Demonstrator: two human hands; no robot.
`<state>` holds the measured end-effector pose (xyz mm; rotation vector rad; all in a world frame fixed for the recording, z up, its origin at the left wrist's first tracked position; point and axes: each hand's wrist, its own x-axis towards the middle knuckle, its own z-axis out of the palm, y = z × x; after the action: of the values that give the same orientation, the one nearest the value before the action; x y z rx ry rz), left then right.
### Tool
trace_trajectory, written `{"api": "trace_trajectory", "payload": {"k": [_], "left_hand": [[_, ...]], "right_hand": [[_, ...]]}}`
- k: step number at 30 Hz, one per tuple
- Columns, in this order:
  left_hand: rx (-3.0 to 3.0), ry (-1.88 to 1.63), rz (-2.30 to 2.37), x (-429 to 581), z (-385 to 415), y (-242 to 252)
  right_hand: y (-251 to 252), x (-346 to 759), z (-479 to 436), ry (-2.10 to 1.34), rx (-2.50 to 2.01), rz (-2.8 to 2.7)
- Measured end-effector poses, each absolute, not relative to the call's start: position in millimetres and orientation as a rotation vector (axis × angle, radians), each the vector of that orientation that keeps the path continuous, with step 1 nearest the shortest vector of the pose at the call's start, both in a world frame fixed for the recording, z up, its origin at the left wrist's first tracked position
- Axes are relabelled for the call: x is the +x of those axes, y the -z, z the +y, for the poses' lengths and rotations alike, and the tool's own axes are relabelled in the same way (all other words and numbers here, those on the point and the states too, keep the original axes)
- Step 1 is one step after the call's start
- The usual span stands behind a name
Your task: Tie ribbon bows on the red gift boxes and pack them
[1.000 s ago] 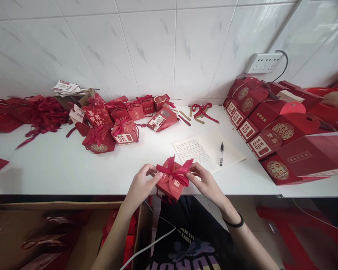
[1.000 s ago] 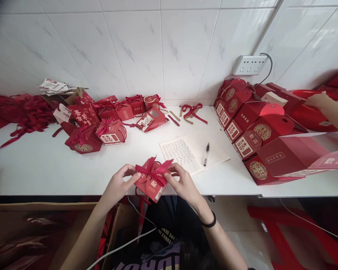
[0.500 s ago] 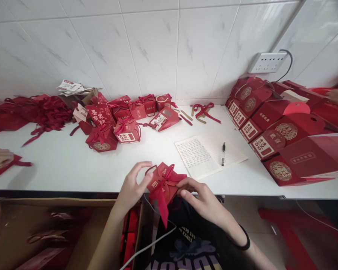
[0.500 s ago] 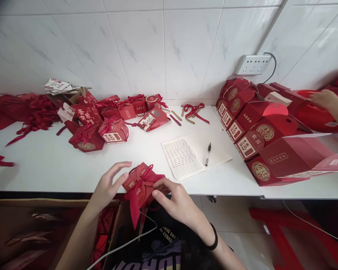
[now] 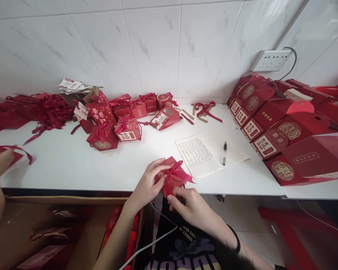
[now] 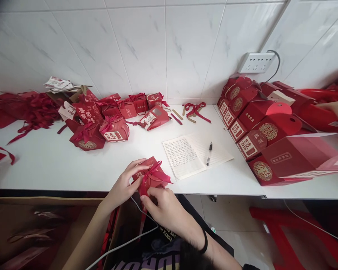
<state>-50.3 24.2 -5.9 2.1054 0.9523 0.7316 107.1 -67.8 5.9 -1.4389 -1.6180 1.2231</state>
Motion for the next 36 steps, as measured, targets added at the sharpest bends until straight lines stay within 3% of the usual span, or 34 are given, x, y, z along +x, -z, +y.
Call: {"api": "trace_trajectory", "payload": {"k": [36], "left_hand": [[1.984,-0.853,1.17,-32,26,10]], "right_hand": [[20,93,-56,-1.383,-1.28,-1.54]]}}
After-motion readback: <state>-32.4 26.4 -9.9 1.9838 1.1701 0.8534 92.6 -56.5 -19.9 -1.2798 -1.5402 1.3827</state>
